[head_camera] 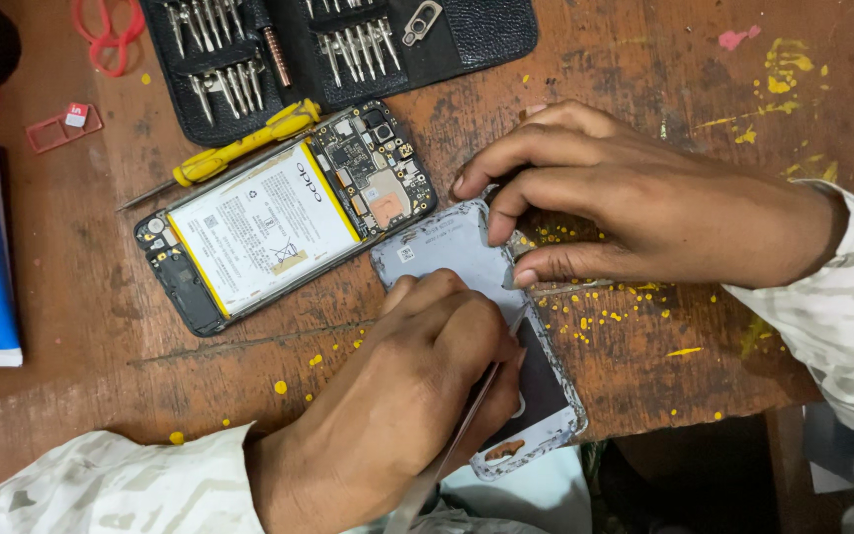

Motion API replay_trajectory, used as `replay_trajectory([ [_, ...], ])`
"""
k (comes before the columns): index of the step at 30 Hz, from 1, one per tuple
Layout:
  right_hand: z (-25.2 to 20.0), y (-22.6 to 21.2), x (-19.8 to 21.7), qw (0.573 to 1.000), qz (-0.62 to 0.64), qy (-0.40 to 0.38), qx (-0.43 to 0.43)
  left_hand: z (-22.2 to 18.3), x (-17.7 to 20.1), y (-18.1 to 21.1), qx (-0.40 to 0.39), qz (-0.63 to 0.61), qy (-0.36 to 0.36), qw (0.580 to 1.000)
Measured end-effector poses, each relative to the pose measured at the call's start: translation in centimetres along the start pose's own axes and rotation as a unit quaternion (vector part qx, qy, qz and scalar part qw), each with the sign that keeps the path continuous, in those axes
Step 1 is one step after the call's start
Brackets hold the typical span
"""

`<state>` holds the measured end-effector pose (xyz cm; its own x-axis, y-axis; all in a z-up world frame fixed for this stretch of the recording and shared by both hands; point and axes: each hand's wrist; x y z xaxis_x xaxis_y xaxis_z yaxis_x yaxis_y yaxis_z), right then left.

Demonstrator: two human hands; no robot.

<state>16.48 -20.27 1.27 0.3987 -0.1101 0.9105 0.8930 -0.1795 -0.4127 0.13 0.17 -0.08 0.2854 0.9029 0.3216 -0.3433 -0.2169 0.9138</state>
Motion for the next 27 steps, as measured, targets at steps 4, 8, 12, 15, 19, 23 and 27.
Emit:
replay_trajectory([
  [4, 0.08, -0.01, 0.07, 1.0, -0.002, 0.005, 0.007, 0.02, -0.01, 0.01, -0.004, 0.001, 0.003, 1.0],
  [8, 0.1, -0.06, 0.03, 1.0, -0.004, 0.004, 0.005, 0.05, 0.09, 0.02, -0.008, 0.0, -0.002, 1.0],
  [12, 0.06, -0.12, 0.07, 1.0, -0.007, -0.004, -0.004, 0.05, 0.1, 0.06, -0.007, 0.002, -0.008, 1.0],
  [15, 0.09, -0.11, 0.06, 1.0, -0.014, -0.001, 0.002, -0.01, 0.03, 0.11, -0.009, 0.002, -0.003, 1.0],
  [19, 0.04, -0.01, 0.04, 1.0, -0.01, 0.001, 0.005, 0.03, -0.08, -0.03, -0.002, 0.011, 0.004, 1.0],
  [23, 0.1, -0.12, 0.11, 1.0, -0.005, 0.0, 0.0, 0.0, 0.04, 0.07, -0.015, 0.009, -0.009, 1.0],
  [27, 0.27, -0.28, 0.19, 1.0, -0.017, 0.002, 0.002, 0.09, 0.07, 0.2, -0.024, 0.009, 0.006, 1.0],
])
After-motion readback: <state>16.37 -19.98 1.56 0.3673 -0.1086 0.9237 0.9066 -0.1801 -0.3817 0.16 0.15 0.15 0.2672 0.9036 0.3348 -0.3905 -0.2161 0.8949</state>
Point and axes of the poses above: each hand's wrist, its own z-axis towards the middle knuckle, its own x-axis out of the back of the hand, y = z × x, and after that the axes turned 11 degrees about -z, right-handed
